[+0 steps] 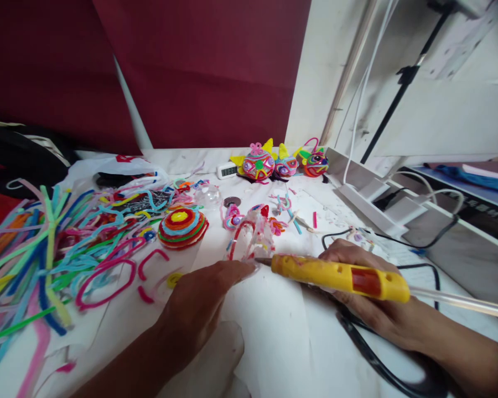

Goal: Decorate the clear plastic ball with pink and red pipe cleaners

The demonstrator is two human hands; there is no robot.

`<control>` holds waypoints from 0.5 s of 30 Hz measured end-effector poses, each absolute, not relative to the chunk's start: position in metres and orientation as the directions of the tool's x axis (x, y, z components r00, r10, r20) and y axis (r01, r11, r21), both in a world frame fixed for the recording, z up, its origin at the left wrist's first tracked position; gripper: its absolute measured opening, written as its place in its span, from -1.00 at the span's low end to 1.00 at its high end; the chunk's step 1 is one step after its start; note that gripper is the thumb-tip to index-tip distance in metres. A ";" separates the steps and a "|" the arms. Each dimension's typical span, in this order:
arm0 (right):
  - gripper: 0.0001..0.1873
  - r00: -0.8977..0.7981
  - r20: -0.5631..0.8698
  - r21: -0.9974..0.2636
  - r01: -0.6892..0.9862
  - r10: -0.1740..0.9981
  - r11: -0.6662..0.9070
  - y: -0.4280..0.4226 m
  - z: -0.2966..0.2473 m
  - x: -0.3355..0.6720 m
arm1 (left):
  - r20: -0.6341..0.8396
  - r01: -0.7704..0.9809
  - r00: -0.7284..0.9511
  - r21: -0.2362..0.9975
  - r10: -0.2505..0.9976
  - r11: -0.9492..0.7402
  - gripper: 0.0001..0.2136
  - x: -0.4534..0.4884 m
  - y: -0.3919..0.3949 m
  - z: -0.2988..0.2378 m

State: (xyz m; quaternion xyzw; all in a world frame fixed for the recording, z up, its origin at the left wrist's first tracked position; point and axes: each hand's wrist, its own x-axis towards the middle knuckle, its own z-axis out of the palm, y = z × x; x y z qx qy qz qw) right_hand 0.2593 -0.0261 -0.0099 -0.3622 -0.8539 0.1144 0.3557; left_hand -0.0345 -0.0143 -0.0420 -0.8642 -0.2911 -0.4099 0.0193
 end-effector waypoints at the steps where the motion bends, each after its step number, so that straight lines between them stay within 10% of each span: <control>1: -0.73 -0.486 0.526 -0.452 0.535 0.698 0.714 -0.026 -0.009 0.259 | 0.715 0.526 0.491 0.213 0.498 -0.824 -0.69 -0.034 -0.015 -0.041; 15: -0.84 -0.320 0.472 -0.728 0.384 0.821 0.568 -0.023 -0.017 0.252 | 0.703 0.540 0.278 0.450 0.655 -0.712 -0.80 -0.025 -0.017 -0.034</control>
